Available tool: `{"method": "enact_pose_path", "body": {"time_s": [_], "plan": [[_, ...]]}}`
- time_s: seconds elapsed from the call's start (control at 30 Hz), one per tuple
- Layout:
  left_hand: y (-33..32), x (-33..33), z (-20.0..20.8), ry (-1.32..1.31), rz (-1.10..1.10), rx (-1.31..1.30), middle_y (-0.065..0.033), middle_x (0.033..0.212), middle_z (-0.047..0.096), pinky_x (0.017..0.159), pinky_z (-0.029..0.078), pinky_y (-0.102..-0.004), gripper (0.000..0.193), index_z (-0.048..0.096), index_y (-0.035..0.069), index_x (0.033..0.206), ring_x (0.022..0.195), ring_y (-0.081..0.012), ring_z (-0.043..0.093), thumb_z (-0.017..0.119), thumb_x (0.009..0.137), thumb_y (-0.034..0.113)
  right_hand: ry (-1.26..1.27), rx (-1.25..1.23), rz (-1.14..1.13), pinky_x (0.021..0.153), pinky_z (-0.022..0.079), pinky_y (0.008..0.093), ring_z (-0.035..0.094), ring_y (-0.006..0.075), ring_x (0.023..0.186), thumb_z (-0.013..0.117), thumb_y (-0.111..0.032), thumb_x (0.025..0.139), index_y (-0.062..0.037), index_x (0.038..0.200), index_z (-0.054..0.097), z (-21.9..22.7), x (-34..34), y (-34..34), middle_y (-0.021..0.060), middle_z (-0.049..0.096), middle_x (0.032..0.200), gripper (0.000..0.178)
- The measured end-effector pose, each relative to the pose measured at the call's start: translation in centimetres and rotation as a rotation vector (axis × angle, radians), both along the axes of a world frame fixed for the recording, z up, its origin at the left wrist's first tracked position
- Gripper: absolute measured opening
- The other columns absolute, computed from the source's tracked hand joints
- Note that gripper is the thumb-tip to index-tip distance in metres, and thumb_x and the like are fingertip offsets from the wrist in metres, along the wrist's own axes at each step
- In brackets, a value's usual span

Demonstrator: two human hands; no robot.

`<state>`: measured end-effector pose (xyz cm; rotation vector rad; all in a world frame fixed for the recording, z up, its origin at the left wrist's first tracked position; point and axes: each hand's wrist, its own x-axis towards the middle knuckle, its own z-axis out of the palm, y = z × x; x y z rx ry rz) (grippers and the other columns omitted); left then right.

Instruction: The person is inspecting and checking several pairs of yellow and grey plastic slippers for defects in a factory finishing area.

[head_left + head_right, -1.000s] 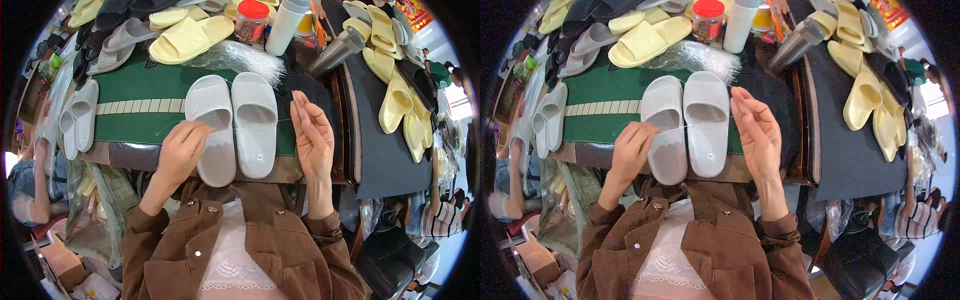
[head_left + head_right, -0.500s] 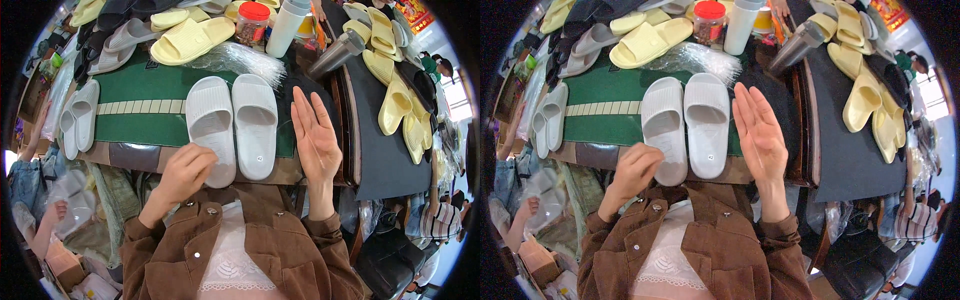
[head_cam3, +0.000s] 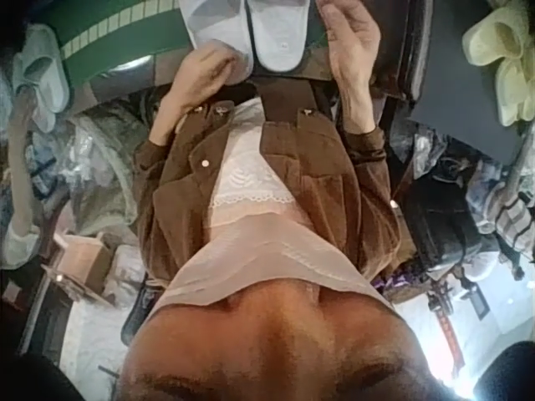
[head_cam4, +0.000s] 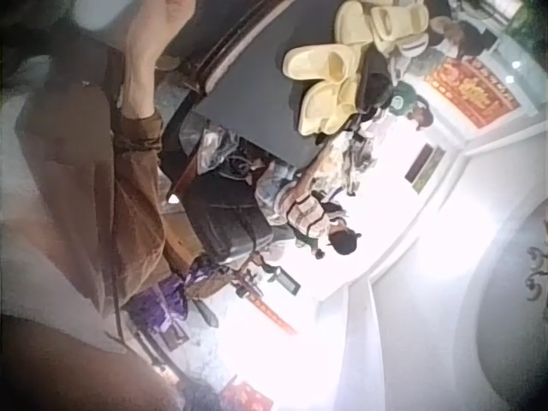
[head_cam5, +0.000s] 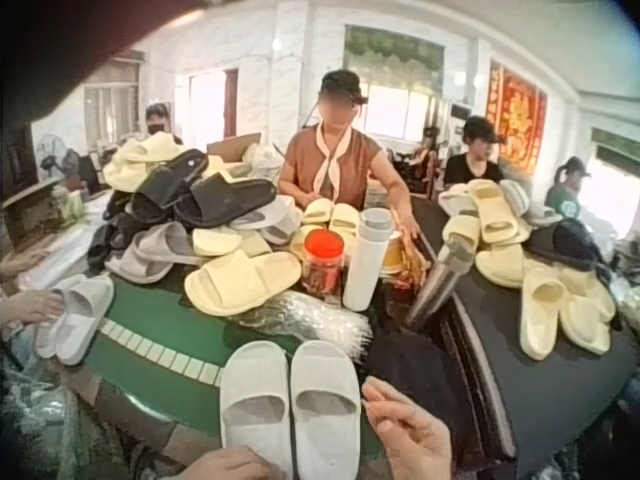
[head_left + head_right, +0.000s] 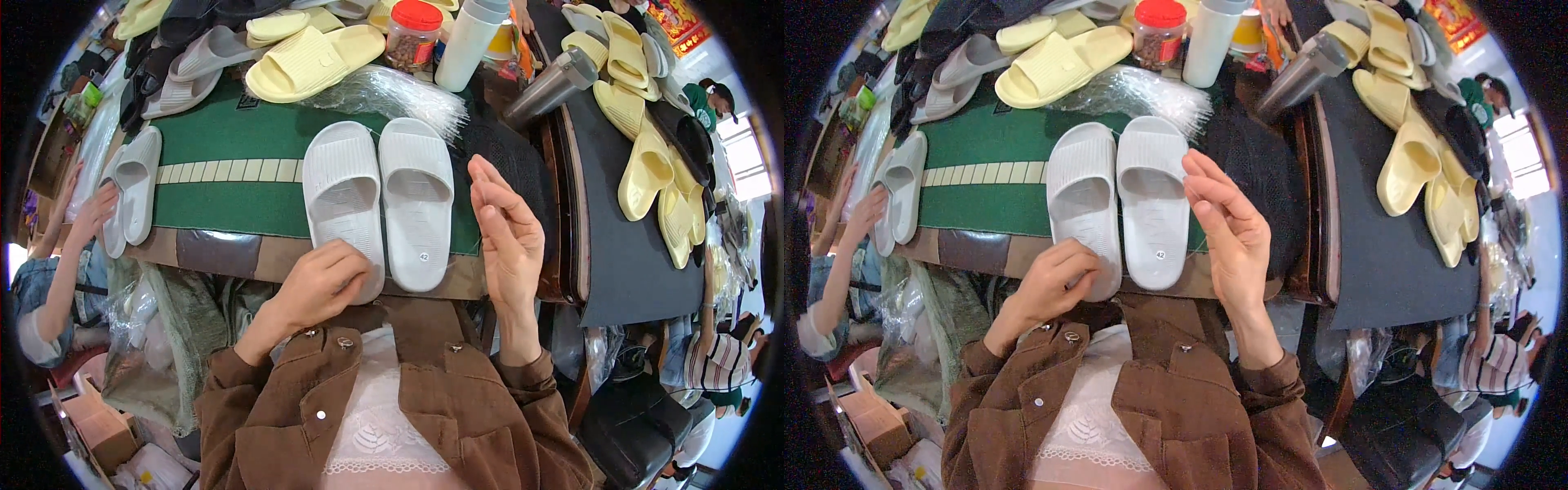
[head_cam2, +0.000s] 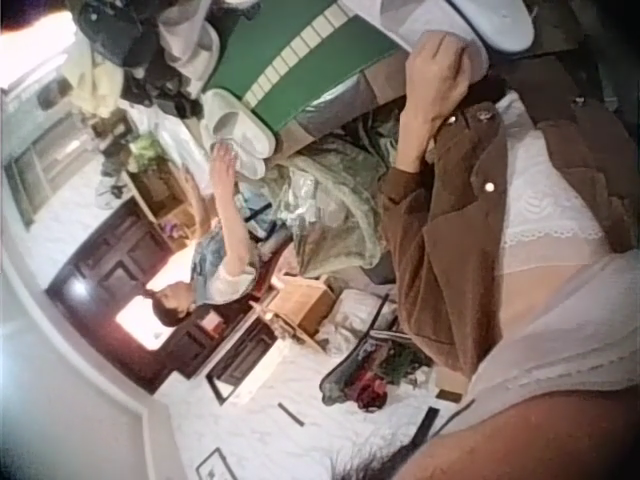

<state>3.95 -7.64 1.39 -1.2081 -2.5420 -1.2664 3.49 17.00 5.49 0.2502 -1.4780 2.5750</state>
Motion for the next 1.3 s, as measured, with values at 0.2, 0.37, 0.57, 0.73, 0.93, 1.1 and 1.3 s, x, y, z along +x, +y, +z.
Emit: {"method": "enact_pose_path", "body": {"time_s": [0.2,0.37,0.57,0.73,0.93,1.1,1.3], "plan": [[-0.2,-1.0,0.1,0.072,0.099,-0.024,-0.0104,0.084,0.056,0.070,0.047,-0.0370,0.010,0.057,0.002,0.084,0.080,-0.0292,0.056,0.063,0.077,0.002,-0.075,0.485,-0.031,0.098,0.044,0.0279,0.056,0.0177,0.112,0.053,0.007,0.088,0.0052,0.108,0.063,-1.9,-0.8,0.9,0.0134,0.055,0.125,0.022],[0.1,-1.9,-0.3,0.094,0.105,-0.063,-0.0110,0.085,0.056,0.071,0.046,-0.0379,0.010,0.055,0.002,0.086,0.081,-0.0301,0.055,0.062,0.078,0.002,-0.169,0.469,-0.024,0.084,0.051,0.0257,0.062,0.0163,0.097,0.056,0.003,0.089,0.0008,0.100,0.067,-2.6,-1.1,0.5,0.0120,0.061,0.115,0.016],[1.5,-3.0,-1.3,0.166,0.217,-0.111,-0.0114,0.087,0.053,0.074,0.045,-0.0384,0.008,0.053,0.001,0.084,0.083,-0.0304,0.053,0.060,0.081,0.004,0.068,1.208,-0.114,0.063,0.050,0.0278,0.063,0.0178,0.073,0.062,-0.002,0.083,-0.0063,0.098,0.068,-3.0,-1.0,1.1,0.0124,0.063,0.089,0.017],[2.4,-4.0,-2.0,0.282,0.309,-0.102,-0.0130,0.093,0.054,0.079,0.044,-0.0387,0.011,0.054,0.000,0.090,0.089,-0.0312,0.053,0.059,0.081,0.003,-0.193,1.085,0.012,0.051,0.042,0.0249,0.053,0.0098,0.056,0.059,-0.001,0.084,-0.0023,0.100,0.064,-1.8,-0.6,-0.1,0.0081,0.061,0.071,0.016],[2.8,-3.7,-2.7,0.208,0.417,-0.163,-0.0185,0.116,0.054,0.091,0.043,-0.0406,0.034,0.052,-0.003,0.115,0.108,-0.0368,0.052,0.059,0.084,0.008,-0.217,1.019,0.068,0.062,0.050,0.0322,0.065,0.0215,0.067,0.052,-0.001,0.088,0.0018,0.099,0.060,-2.7,-0.8,-0.6,0.0141,0.063,0.080,0.013],[2.7,-3.7,-2.6,0.127,0.420,-0.230,-0.0275,0.122,0.047,0.090,0.042,-0.0449,0.077,0.035,-0.009,0.133,0.107,-0.0422,0.050,0.068,0.081,0.037,-0.013,1.003,-0.013,0.069,0.051,0.0290,0.066,0.0200,0.077,0.049,-0.002,0.091,0.0044,0.104,0.058,-5.0,-1.5,-1.5,0.0166,0.067,0.093,0.017],[2.6,-3.4,-1.5,-0.049,0.311,-0.251,-0.0315,0.129,0.041,0.098,0.038,-0.0462,0.109,0.024,-0.012,0.138,0.119,-0.0440,0.044,0.077,0.065,0.050,-0.119,0.876,0.294,0.065,0.049,0.0248,0.059,0.0113,0.070,0.043,-0.005,0.094,0.0025,0.113,0.056,-4.7,-2.8,-2.2,0.0082,0.062,0.082,0.023]]}}
